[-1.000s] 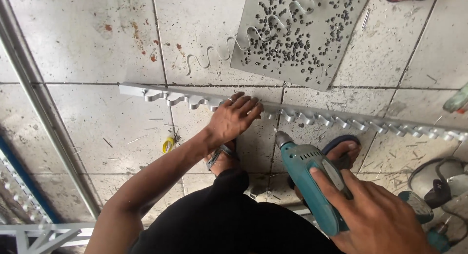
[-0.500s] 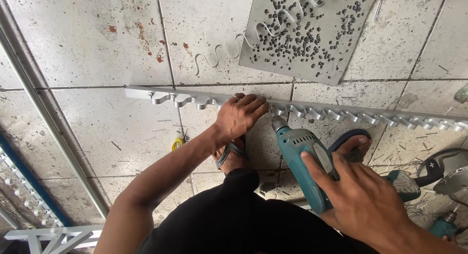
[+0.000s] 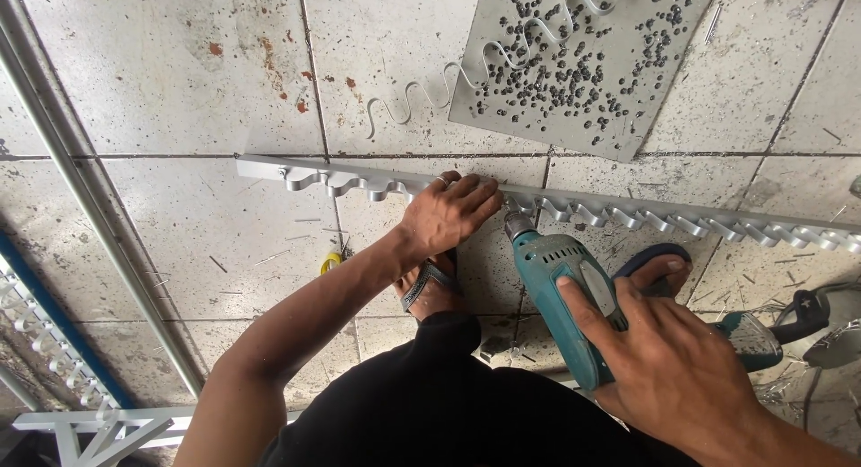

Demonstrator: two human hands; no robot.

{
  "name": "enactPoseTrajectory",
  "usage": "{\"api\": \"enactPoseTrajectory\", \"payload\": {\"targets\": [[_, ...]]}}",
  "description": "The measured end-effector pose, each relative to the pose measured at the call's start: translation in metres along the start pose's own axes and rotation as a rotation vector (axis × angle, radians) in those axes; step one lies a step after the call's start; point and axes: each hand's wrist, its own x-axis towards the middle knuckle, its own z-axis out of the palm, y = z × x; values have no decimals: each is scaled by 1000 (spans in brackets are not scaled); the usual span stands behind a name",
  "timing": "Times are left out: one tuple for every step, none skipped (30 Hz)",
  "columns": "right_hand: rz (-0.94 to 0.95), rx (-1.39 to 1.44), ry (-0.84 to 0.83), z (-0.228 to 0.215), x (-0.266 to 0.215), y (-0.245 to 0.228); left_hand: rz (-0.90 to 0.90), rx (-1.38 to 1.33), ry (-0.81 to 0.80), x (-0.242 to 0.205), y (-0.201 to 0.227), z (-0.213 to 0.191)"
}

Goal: The person uses a corded drill to drive screws into a wavy metal strip mounted on a tiled floor. They hold the strip steady with one hand while operating the drill with the other, moving along the length of the strip to secure it at multiple points.

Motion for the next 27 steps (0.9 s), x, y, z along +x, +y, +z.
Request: {"api": "enactPoseTrajectory", "payload": {"targets": [[-2,6,-1,-2,0,0,3,-2,-3,0,0,0],[-2,5,1,-3,1,-1,4,-1,-2,0,0,0],[-1,5,7,-4,2,-2,4,4,1,-1,0,1],[2,5,12,-5,2,-2,5,6,4,0,0,2],[5,5,11,-5,2,-4,8,5,5,0,0,3],[-18,-35,39,-6,3,-6,9,-3,-16,0,0,4],[-40,-75,68,-6,4,-8,10,-10,-38,0,0,6],[-40,-73,63,-9,5,-11,10,-15,-38,1,-1,7],[-65,-148,124,-11,6,-15,18,-8,-56,2,-1,8],[-90,-223,187,-14,8,-20,26,-1,-73,2,-2,9],[-90,-222,183,-16,8,-24,26,-5,-74,3,-2,9],[-115,-335,218,-18,9,-26,37,15,-10,3,-2,9],[-140,-448,255,-22,10,-28,47,34,53,3,-2,8],[-147,-450,253,-25,11,-28,40,33,53,3,-2,8],[-160,-458,250,-28,13,-28,45,37,68,3,-2,7],[-170,-466,246,-31,14,-27,51,42,84,3,-2,7],[-176,-467,244,-35,16,-27,45,40,84,5,-3,8],[-168,-442,259,-38,18,-27,41,62,137,5,-2,9],[-161,-417,274,-42,20,-28,36,85,190,4,-2,10],[-169,-419,273,-47,22,-24,28,86,190,3,-2,11],[-158,-343,155,-52,24,-20,23,93,194,2,-1,12],[-137,-268,39,-58,27,-15,24,101,202,3,-2,13],[-138,-273,39,-58,26,-12,22,102,207,4,-4,10],[-119,-236,-39,-58,24,-8,23,99,219,4,-4,9],[-100,-199,-117,-58,23,-4,24,97,232,3,-3,9],[-118,-199,-124,-50,19,-2,8,94,223,2,-4,9],[-118,-226,-31,-42,14,1,12,112,225,1,-3,9]]}}
